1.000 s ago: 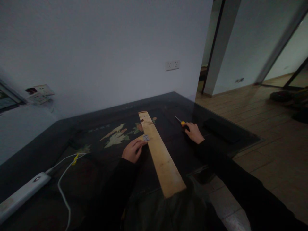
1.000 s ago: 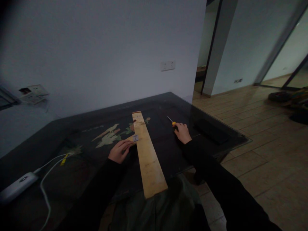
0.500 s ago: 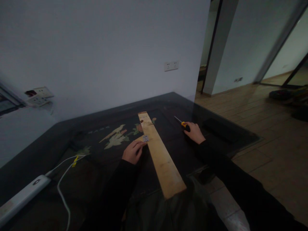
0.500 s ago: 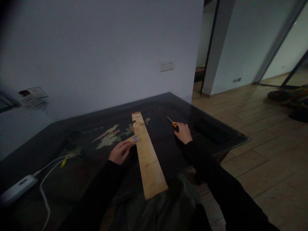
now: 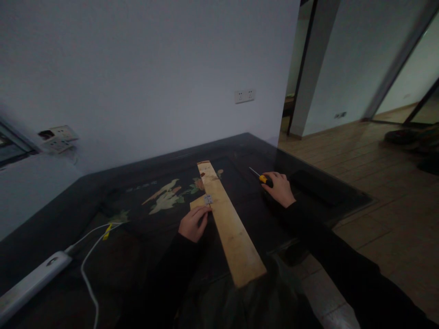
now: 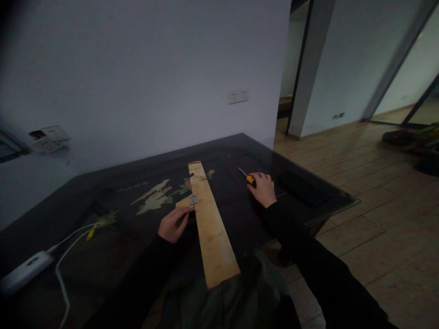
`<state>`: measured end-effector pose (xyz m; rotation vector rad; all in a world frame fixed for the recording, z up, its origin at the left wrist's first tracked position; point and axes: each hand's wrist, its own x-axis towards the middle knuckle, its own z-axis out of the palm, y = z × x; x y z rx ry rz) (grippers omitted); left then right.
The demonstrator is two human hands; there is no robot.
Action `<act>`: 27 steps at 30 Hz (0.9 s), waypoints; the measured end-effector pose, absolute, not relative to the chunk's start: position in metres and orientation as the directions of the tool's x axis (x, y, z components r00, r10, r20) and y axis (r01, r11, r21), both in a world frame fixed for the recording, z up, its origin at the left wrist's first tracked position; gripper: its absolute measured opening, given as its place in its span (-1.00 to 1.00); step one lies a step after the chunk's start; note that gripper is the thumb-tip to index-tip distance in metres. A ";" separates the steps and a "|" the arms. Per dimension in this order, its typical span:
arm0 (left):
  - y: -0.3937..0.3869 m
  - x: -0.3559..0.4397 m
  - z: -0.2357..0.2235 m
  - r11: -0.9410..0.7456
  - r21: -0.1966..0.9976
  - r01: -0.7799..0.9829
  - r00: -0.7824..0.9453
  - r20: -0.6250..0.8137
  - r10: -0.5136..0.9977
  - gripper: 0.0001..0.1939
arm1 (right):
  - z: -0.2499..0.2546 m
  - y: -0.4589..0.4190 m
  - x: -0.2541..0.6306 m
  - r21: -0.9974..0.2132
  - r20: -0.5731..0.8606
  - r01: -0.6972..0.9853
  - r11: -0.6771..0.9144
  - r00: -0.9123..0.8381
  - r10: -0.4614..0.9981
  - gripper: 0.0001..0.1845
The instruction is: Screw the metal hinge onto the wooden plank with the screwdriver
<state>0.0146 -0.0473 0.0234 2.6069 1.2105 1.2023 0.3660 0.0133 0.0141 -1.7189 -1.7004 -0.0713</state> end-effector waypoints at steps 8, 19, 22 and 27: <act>-0.087 0.032 0.009 -0.337 0.867 0.367 0.175 0.291 0.941 -0.61 | 0.029 -0.031 0.300 -0.908 0.302 0.273 0.319 -0.104 0.948 -0.62; -0.092 0.061 -0.005 -0.095 0.992 -0.080 0.173 0.108 0.979 -0.23 | 0.028 -0.066 0.242 -0.958 0.026 -0.281 -0.056 -0.281 0.959 -0.48; -0.090 0.065 -0.003 -0.083 0.992 -0.098 0.178 0.100 0.979 -0.22 | 0.029 -0.067 0.239 -0.963 0.037 -0.268 -0.032 -0.250 0.967 -0.47; -0.082 0.072 -0.003 -0.051 0.988 -0.143 0.183 0.077 0.980 -0.23 | 0.024 -0.061 0.240 -0.976 0.068 -0.217 0.024 -0.199 0.978 -0.48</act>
